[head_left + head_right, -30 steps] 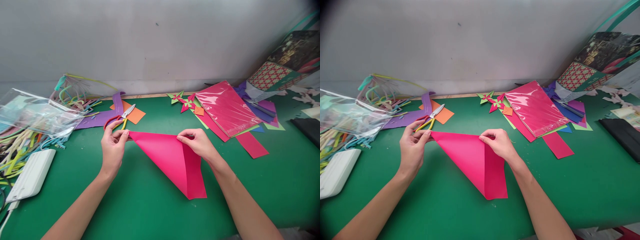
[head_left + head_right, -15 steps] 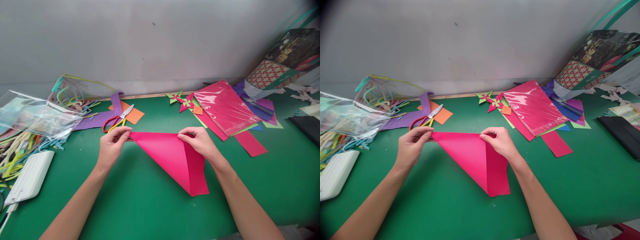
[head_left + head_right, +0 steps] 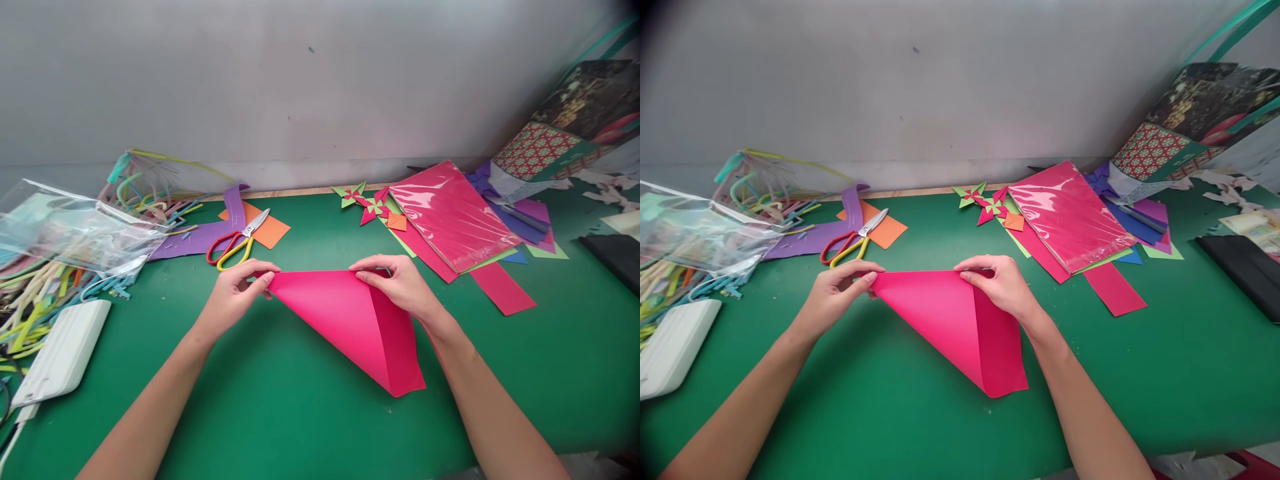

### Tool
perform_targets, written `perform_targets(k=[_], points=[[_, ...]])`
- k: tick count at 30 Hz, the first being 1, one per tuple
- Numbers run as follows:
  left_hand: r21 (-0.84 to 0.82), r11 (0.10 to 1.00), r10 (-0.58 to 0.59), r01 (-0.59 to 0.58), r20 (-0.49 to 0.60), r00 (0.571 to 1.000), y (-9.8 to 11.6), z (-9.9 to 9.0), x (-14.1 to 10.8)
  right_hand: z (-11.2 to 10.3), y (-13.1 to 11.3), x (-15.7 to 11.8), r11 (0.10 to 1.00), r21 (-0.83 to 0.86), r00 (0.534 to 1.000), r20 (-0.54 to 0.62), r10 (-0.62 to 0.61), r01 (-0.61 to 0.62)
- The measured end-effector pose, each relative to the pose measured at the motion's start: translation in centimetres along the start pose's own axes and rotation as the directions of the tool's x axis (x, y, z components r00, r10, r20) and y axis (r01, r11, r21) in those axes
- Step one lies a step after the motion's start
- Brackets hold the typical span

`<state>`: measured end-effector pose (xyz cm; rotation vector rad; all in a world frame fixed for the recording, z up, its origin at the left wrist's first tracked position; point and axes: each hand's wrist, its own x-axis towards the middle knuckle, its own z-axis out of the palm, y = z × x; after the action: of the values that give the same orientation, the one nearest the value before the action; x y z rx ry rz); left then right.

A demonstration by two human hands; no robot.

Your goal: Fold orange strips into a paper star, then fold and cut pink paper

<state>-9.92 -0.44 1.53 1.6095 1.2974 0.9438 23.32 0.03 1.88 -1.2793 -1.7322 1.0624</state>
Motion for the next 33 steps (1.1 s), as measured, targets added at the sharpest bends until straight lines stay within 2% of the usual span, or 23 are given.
perform_targets(k=[7,17,33], points=[[0.003,1.0,0.019,-0.019,-0.058,0.998,-0.44,0.46,-0.12,0.14,0.07,0.02,1.0,0.003,1.0,0.008,0.002,-0.002],[0.007,1.0,0.02,-0.02,-0.01,1.0,-0.18,0.23,0.01,-0.16,0.11,0.04,1.0,-0.02,1.0,0.0,-0.006,0.006],[0.057,0.998,0.028,-0.025,-0.046,0.999,0.09,0.06,-0.05,-0.19,0.0,-0.01,1.0,-0.022,1.0,0.018,-0.001,0.001]])
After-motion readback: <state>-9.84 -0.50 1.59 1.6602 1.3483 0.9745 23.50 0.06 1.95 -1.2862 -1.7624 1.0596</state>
